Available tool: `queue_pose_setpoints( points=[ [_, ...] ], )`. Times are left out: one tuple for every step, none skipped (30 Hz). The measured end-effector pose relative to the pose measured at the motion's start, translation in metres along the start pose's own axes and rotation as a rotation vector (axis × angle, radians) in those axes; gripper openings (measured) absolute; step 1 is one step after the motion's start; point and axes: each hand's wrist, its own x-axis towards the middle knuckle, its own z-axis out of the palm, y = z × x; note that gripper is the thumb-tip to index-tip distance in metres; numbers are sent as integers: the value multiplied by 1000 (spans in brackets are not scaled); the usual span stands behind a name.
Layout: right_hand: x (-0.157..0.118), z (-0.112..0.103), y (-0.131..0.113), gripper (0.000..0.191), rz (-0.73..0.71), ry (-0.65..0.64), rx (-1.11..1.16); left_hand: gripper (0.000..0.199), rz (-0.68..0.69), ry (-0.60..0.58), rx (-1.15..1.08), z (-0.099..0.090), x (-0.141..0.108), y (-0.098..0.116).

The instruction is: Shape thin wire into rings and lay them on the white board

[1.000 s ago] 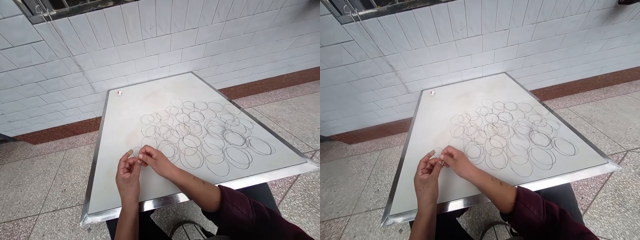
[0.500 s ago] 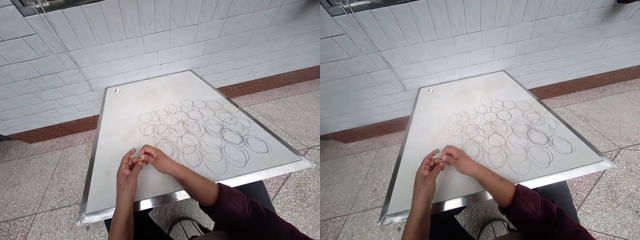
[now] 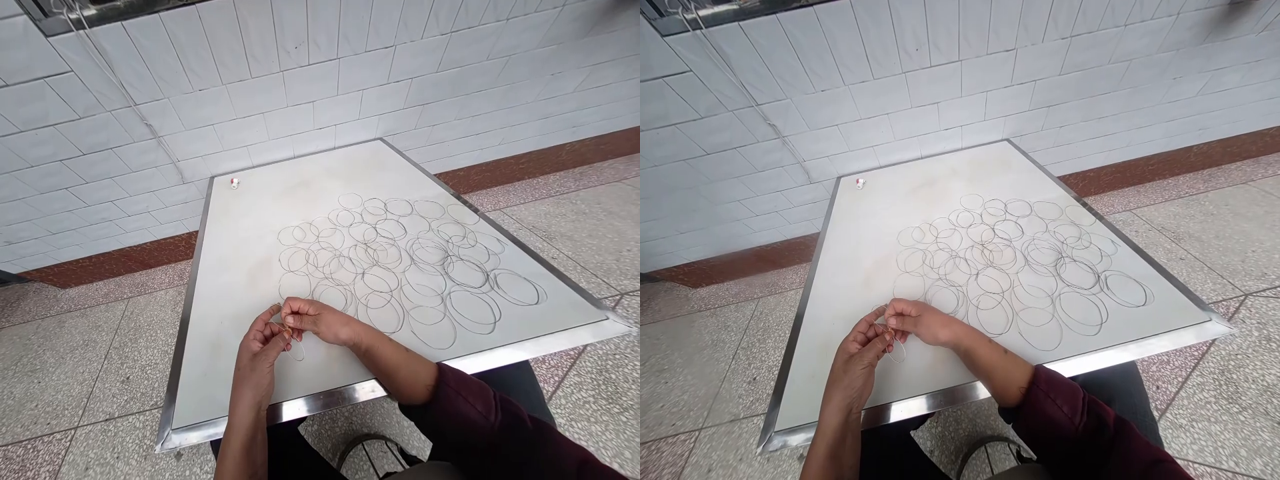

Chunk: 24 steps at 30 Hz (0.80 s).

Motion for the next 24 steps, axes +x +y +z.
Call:
queue_pose_setpoints(
  points=[
    [0,-1,0,45,18,5,15,59,1,1,-3,0,1,-1],
    [0,-1,-1,46,33,16,22,59,4,11,-4,0,1,-1],
    [0,-1,-1,47,42,28,20,59,5,24,-3,0,1,-1],
    [-1,-1,-2,48,46,37,9,59,3,37,-1,0,1,-2],
    [-1,0,-3,48,46,42,-5,59,1,47,1,0,1,-2],
    [-2,0,-3,48,46,43,-18,59,-2,53,1,0,1,-1],
    [-2,1,-4,48,45,42,-28,58,-3,54,0,0,0,-1],
    [-3,2,-4,47,42,39,-32,57,-2,52,-2,0,-1,-1],
    [-3,3,-4,47,37,40,-33,56,2,48,-1,1,-2,-1],
    [-3,4,-4,47,30,46,-31,54,9,43,5,1,-3,-1],
    [-4,5,-3,47,24,53,-23,53,17,37,15,1,-3,0],
    [-4,5,-4,47,21,59,-12,52,25,29,28,1,-4,-1],
    [-4,6,-4,47,21,65,2,52,34,26,42,1,-4,-1],
    [-4,7,-5,46,20,77,19,52,42,24,56,0,-4,-1],
    [-4,7,-6,45,15,96,32,52,47,24,69,0,-4,-2],
    [-3,6,-7,43,10,118,36,53,50,24,80,0,-5,-3],
    [-3,6,-8,41,4,137,29,54,50,24,89,0,-5,-4],
    [-3,5,-9,40,-1,150,12,55,45,25,96,0,-5,-5],
    [-2,4,-9,39,-5,156,-6,55,40,26,100,0,-5,-6],
    [-2,4,-9,38,-7,156,-24,55,37,26,106,1,-6,-7],
    [-1,4,-8,37,-4,156,-35,54,36,28,113,1,-6,-8],
    [0,4,-7,36,-3,168,-28,53,38,28,122,1,-6,-8],
    [1,5,-6,36,-1,190,-6,52,44,28,132,1,-6,-8],
    [3,6,-5,35,1,219,27,51,55,26,142,1,-6,-9]
  ],
)
